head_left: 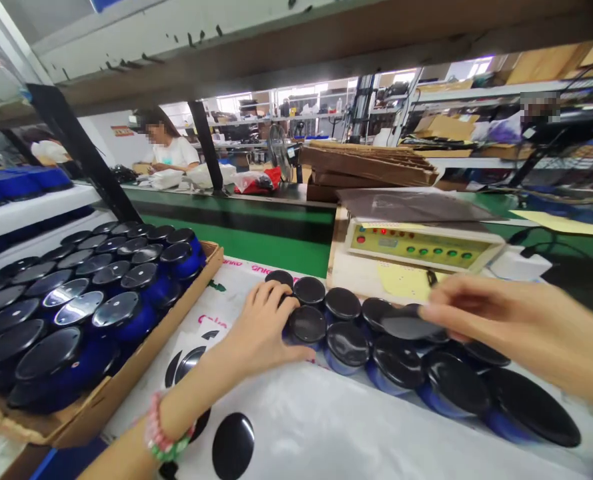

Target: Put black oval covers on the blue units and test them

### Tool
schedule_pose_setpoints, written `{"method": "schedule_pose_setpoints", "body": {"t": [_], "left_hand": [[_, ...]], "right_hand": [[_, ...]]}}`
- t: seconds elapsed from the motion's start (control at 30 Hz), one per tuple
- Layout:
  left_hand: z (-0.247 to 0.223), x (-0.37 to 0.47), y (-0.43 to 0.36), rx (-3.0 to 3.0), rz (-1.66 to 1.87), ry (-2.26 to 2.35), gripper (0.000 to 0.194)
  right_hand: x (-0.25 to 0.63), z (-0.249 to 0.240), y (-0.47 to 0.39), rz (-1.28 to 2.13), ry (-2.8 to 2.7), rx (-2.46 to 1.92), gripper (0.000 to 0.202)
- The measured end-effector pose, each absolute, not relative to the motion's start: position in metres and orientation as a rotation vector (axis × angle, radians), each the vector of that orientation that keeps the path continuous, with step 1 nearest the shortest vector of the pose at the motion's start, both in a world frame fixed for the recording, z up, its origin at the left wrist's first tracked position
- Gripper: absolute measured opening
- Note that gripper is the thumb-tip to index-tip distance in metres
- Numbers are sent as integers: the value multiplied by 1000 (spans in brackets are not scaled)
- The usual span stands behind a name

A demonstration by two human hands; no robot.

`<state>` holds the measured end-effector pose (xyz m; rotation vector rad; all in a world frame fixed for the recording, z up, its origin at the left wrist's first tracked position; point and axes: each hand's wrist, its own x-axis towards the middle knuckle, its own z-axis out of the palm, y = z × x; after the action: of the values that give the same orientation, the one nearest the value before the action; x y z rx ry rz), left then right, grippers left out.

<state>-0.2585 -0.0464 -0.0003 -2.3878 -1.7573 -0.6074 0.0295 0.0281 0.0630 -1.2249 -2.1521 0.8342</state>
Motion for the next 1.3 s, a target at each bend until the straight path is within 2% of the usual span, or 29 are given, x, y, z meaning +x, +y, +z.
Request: {"method": "schedule_pose_setpoints", "body": {"t": [0.1, 0.17, 0.37, 0.83, 1.3], "left_hand": [[-17, -263, -31, -2428, -618, -1731, 69], [-26, -264, -29, -2415, -665, -1724, 71], [-35, -270, -31, -2408, -865, -1670, 67], [-37, -271, -29, -2401, -919, -1630, 59], [-38, -270, -28, -2405, -905, -1647, 58]], "right_hand": [[-34, 50, 41, 1076, -2167, -1117, 44], [-62, 30, 47, 1100, -2089, -1092, 43], [-80, -9, 44, 1170, -2039, -1169, 34], [-82, -15, 38, 792, -2252, -1197, 31], [-80, -19, 37, 663, -2344, -1148, 29]]}}
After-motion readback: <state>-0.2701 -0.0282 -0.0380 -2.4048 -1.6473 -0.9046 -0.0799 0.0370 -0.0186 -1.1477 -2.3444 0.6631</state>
